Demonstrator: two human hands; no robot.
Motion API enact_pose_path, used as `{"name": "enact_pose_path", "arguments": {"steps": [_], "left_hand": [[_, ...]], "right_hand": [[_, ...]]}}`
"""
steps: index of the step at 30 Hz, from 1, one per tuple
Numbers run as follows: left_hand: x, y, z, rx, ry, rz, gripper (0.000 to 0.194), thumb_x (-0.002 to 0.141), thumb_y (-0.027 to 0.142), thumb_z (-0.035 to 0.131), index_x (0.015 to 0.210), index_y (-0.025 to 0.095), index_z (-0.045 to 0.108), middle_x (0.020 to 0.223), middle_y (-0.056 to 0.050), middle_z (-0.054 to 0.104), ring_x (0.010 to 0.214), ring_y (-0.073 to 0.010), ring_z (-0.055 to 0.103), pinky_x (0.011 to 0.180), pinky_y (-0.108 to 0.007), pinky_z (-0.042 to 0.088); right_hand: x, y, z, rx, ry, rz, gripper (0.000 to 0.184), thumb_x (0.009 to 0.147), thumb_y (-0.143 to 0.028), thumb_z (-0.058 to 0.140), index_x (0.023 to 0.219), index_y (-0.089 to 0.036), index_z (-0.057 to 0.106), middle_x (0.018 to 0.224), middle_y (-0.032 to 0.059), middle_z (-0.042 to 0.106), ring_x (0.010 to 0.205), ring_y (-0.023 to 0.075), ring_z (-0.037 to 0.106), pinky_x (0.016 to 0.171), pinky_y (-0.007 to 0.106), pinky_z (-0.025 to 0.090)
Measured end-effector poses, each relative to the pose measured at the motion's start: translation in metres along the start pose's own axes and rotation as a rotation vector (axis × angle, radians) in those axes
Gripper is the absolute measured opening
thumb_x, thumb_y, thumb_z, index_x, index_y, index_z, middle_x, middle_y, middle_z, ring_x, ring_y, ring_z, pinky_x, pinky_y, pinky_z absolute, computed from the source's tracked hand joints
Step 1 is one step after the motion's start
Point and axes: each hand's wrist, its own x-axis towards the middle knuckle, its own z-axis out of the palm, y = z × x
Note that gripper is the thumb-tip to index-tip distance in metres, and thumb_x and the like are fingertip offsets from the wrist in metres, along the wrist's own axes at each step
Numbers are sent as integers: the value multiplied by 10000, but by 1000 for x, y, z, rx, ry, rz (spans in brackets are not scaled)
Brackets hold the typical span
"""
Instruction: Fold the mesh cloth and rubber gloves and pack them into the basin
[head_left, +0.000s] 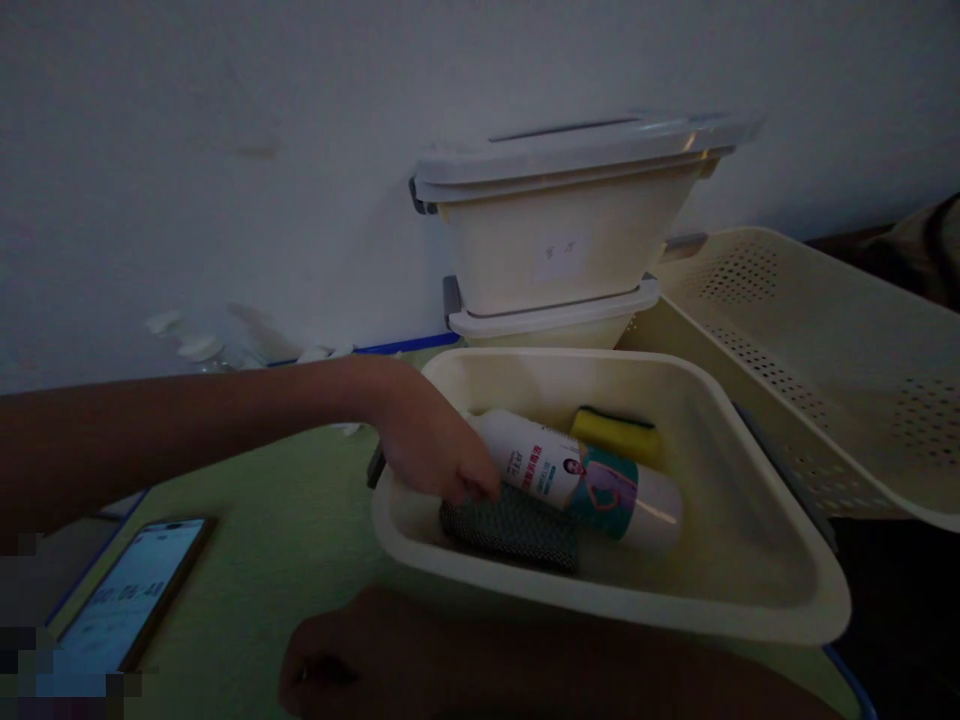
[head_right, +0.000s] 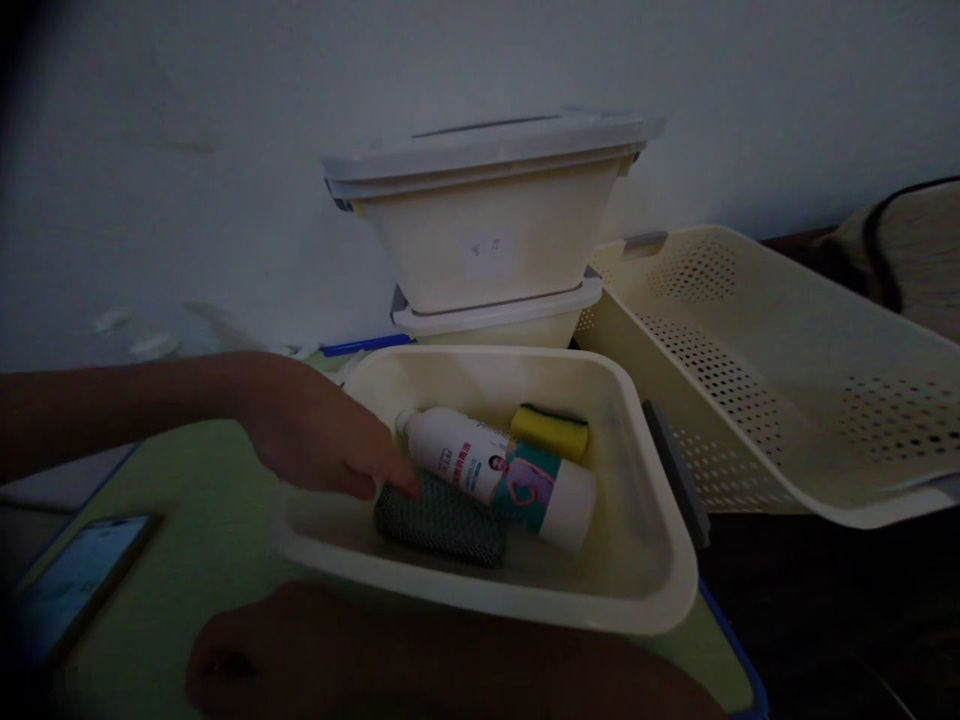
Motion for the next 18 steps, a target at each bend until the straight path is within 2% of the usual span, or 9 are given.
{"name": "enact_pose_path", "arguments": {"steps": [1,3,5,8,10,12,14,16,18], "left_hand": [[-9,6,-8,-20,120,-29,202,569,107,582,679,236,692,665,34,691,694,-152,652,647,-188,450],[-32,15,-20,-38,287,-83,188,596,160,610,749,225,697,728,39,692,772,-146,658,705,-195,457],[-56,18,-23,-90,493,-122,178,661,217,583,799,194,693,764,37,674,826,-141,655,758,-225,459],[-88,13,-12,-212,834,-56,237,752,258,484,825,147,680,791,31,643,868,-135,649,813,-277,458],[-96,3,2,-264,1052,33,218,754,247,499,830,147,678,809,21,645,877,-142,648,820,-287,461],[-91,-14,17,-282,1293,154,166,721,232,560,831,173,670,833,8,666,864,-141,644,802,-262,472],[-73,-42,31,-372,1502,188,106,708,232,570,765,174,638,796,-12,674,763,-133,640,743,-256,494],[-48,-79,46,-520,1648,81,80,706,227,544,737,168,590,775,-21,663,710,-130,627,708,-265,496],[-23,-118,65,-635,1779,-130,60,696,198,505,728,166,545,751,-22,637,691,-127,614,682,-257,485]], "right_hand": [[2,1,0,1,10,18,150,739,-362,557,772,-220,520,633,-78,531,565,81,521,509,156,355],[4,1,0,18,24,50,141,715,-343,564,774,-228,508,635,-86,523,561,71,508,523,145,345],[3,-1,-2,45,31,55,116,722,-305,565,784,-222,513,646,-81,530,569,68,503,553,144,350],[0,-6,-5,80,56,38,88,711,-228,584,770,-199,526,638,-72,530,575,70,501,568,155,346],[-2,-10,-7,112,91,29,64,706,-164,572,754,-183,533,631,-67,527,565,69,492,556,165,339],[-4,-14,-9,139,106,22,73,702,-111,553,732,-175,533,616,-64,516,548,68,475,535,174,331],[-5,-18,-11,153,107,19,98,722,-86,525,712,-184,526,605,-58,507,543,73,460,518,185,328],[-6,-21,-12,165,106,22,116,752,-95,508,692,-195,515,590,-52,500,542,79,453,510,195,327],[-6,-23,-14,176,104,27,109,768,-110,506,690,-186,511,575,-52,495,532,76,447,508,195,325]]}}
